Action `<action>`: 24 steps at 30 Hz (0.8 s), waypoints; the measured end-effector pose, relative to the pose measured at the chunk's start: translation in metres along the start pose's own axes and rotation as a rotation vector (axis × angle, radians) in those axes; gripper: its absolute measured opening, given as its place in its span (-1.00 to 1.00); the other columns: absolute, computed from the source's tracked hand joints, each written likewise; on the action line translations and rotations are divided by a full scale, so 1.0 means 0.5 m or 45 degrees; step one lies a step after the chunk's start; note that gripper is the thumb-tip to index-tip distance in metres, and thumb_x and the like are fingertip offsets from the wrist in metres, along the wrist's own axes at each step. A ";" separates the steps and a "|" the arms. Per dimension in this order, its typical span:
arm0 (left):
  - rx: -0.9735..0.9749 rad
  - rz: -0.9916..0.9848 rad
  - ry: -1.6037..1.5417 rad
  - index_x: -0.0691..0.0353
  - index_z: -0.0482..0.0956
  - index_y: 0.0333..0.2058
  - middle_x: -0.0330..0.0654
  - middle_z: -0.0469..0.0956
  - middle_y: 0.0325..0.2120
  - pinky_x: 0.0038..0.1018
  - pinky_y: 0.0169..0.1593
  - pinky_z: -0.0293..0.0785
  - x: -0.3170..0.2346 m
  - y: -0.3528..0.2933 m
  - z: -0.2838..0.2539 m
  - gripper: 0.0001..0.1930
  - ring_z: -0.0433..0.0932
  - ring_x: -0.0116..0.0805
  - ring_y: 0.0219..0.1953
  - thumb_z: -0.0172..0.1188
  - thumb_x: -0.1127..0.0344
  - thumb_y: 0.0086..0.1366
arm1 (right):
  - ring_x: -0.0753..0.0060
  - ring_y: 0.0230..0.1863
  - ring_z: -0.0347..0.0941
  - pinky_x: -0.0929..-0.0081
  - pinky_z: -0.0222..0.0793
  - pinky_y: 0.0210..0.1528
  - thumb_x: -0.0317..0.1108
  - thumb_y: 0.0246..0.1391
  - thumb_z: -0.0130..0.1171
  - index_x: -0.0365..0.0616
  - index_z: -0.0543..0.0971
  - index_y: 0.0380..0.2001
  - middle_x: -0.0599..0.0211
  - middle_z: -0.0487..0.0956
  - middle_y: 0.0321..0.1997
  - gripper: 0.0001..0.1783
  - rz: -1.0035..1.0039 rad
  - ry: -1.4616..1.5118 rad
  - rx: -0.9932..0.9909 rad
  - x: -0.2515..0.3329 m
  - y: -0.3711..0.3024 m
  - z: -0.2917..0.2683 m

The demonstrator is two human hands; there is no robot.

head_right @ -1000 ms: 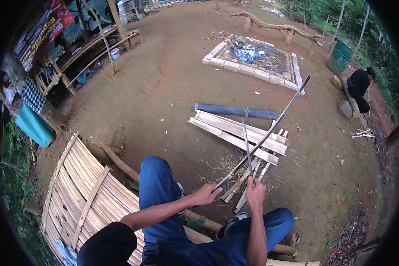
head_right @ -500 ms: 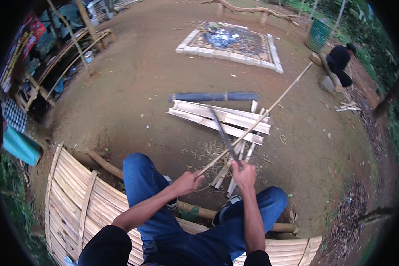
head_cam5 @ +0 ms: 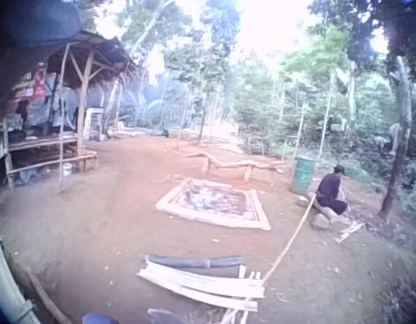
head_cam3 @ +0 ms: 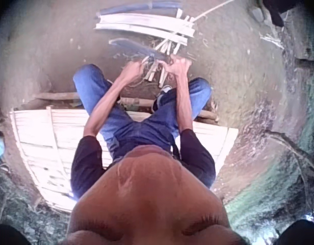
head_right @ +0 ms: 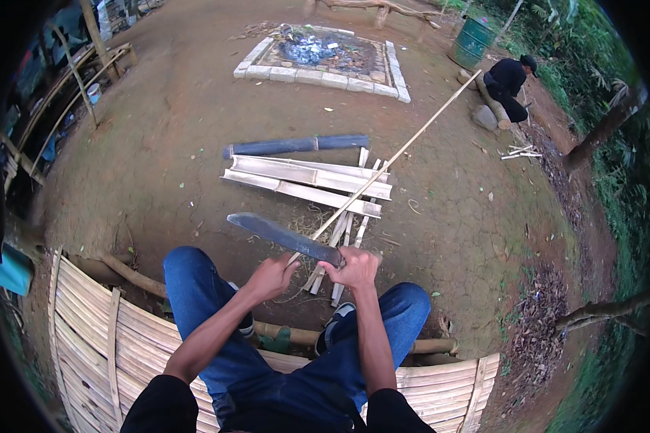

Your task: The person shaves a long thin strip of wood using a large knife by pulling the knife towards them while holding the wood strip with their other hand.

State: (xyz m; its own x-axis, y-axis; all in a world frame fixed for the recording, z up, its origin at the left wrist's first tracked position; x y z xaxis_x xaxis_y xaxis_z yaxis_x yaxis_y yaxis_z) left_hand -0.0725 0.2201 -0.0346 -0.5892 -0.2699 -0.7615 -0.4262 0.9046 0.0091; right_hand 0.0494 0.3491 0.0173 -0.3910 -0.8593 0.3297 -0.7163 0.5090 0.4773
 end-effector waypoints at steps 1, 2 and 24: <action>0.002 -0.004 -0.024 0.39 0.44 -0.26 0.22 0.47 -0.64 0.00 -0.39 0.40 0.003 0.000 -0.005 -0.71 0.50 0.28 -0.50 -0.01 0.20 0.36 | 0.13 -0.66 0.47 0.23 0.34 -0.58 0.29 -0.22 0.26 -0.09 0.51 -0.72 0.23 0.47 -0.73 -0.40 -0.025 -0.050 -0.031 -0.011 0.004 -0.003; 0.002 -0.011 -0.048 0.39 0.45 -0.25 0.21 0.46 -0.65 -0.02 -0.40 0.39 0.007 -0.001 -0.012 -0.71 0.50 0.26 -0.52 0.00 0.21 0.37 | 0.16 -0.66 0.48 0.23 0.34 -0.58 0.27 -0.16 0.23 -0.12 0.52 -0.71 0.20 0.47 -0.73 -0.40 0.089 -0.082 -0.069 -0.044 0.005 -0.011; -0.291 0.289 -0.492 0.36 0.51 -0.19 0.15 0.48 -0.61 -0.22 -0.40 0.42 0.018 -0.011 -0.009 -0.76 0.55 0.06 -0.54 0.00 0.29 0.34 | 0.12 -0.70 0.44 0.28 0.32 -0.63 0.19 -0.21 0.32 -0.14 0.47 -0.68 0.25 0.41 -0.74 -0.44 -0.177 0.193 0.034 0.146 0.022 0.021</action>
State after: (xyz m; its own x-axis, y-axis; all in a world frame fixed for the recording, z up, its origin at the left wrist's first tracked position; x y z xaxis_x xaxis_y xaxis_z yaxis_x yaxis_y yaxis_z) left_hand -0.0787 0.2111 -0.0386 -0.4060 0.1060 -0.9077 -0.4816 0.8193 0.3111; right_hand 0.0067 0.2915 0.0380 -0.1974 -0.9028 0.3822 -0.7730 0.3831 0.5057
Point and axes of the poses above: each hand's wrist, its own y-axis towards the middle knuckle, its own z-axis out of the palm, x = y × z, the point moved 10 cm from there along y, towards the middle knuckle
